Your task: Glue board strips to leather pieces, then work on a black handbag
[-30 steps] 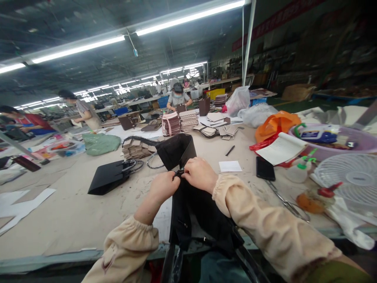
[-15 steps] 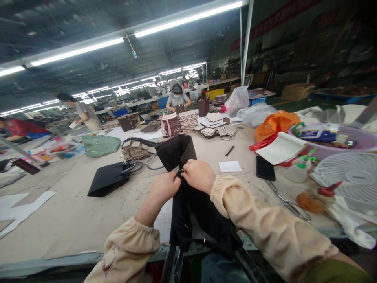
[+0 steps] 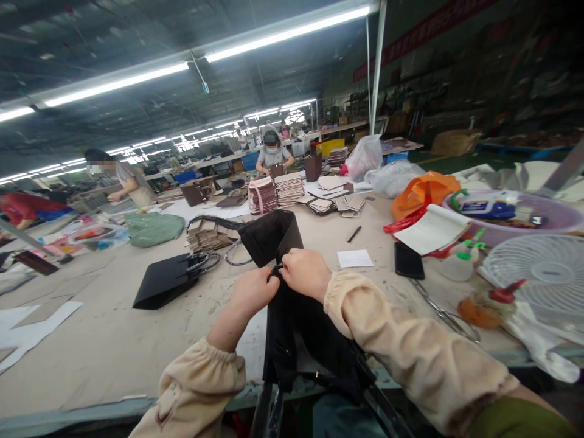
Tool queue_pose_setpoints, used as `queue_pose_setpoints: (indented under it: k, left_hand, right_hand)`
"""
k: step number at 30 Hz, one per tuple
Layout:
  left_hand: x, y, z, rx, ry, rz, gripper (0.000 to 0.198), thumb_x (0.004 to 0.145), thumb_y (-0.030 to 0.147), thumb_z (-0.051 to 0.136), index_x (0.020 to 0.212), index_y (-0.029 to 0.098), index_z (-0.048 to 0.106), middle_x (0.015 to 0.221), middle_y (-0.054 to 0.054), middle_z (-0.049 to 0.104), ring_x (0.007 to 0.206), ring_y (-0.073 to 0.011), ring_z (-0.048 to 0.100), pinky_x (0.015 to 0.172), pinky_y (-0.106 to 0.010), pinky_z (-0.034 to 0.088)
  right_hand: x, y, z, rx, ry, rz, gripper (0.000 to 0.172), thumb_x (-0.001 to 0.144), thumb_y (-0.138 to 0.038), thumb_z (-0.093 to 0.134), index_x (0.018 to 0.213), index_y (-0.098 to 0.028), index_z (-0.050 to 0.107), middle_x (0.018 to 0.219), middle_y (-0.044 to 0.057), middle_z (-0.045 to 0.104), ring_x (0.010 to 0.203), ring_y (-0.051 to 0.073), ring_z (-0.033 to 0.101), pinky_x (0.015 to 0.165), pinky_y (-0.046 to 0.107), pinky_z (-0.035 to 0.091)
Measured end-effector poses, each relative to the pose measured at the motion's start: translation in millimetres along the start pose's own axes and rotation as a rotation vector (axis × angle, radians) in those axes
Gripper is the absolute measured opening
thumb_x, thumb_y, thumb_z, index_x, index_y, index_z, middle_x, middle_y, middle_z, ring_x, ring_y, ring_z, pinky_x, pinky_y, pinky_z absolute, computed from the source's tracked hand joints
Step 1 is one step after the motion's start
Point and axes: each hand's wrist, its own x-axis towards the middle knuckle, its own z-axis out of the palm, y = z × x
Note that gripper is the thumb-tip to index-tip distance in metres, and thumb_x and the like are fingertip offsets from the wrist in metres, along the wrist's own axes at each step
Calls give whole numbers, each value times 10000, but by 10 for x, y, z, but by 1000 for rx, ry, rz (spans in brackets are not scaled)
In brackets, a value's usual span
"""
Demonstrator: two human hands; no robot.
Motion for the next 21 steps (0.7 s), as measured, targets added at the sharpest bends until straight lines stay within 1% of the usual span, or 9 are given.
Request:
queue_pose_setpoints:
  k: [3, 6, 10, 14, 17, 19, 21]
  left_hand:
    - [19, 2, -9, -5, 6, 1, 327, 833, 365, 367, 691, 185, 601, 709, -62, 656, 704, -212, 613, 528, -273, 330]
    - [32, 19, -28, -3, 17, -13, 341, 839, 402, 382, 706, 188, 612, 723, -65, 660, 724, -216, 617, 552, -270, 358]
    - [51, 32, -46, 42, 30, -14, 322, 839, 380, 394, 740, 195, 639, 779, -77, 680, 766, -219, 624, 615, -277, 401]
    - [58, 33, -60, 86, 31, -11, 343, 843, 369, 383, 741, 191, 658, 804, -93, 695, 777, -230, 633, 615, -288, 406]
    - [54, 51, -72, 84, 26, -35, 357, 847, 375, 383, 778, 185, 677, 820, -96, 701, 793, -228, 639, 614, -282, 408]
    - [54, 68, -71, 82, 27, -55, 370, 852, 385, 380, 790, 183, 684, 827, -95, 702, 805, -225, 640, 617, -277, 411]
    - [56, 82, -61, 83, 36, -64, 381, 855, 395, 377, 782, 183, 685, 829, -92, 702, 811, -225, 640, 619, -274, 414]
  right_hand:
    - [6, 1, -9, -4, 5, 3, 241, 843, -317, 477, 875, -165, 662, 886, 92, 650, 803, 211, 628, 656, 289, 461]
    - [12, -4, -17, -6, -8, 5, 248, 851, -322, 469, 880, -165, 660, 891, 93, 649, 808, 212, 629, 653, 288, 457]
    - [15, 6, -12, 1, -4, -3, 242, 855, -309, 464, 864, -162, 656, 884, 94, 643, 798, 204, 623, 641, 276, 439]
    - [-4, 62, -4, 91, 2, -38, 179, 823, -345, 532, 810, -195, 628, 859, 55, 636, 788, 181, 600, 653, 266, 417]
    - [-48, 132, -4, 208, 5, -44, 153, 766, -333, 614, 852, -207, 603, 850, 26, 631, 790, 161, 583, 679, 257, 408]
    - [-91, 189, 8, 304, 28, -24, 232, 733, -292, 648, 937, -201, 586, 873, 20, 636, 802, 153, 583, 701, 251, 413]
    - [-135, 248, 34, 397, 37, 5, 361, 718, -256, 659, 1059, -195, 559, 917, 23, 646, 829, 150, 593, 734, 249, 424]
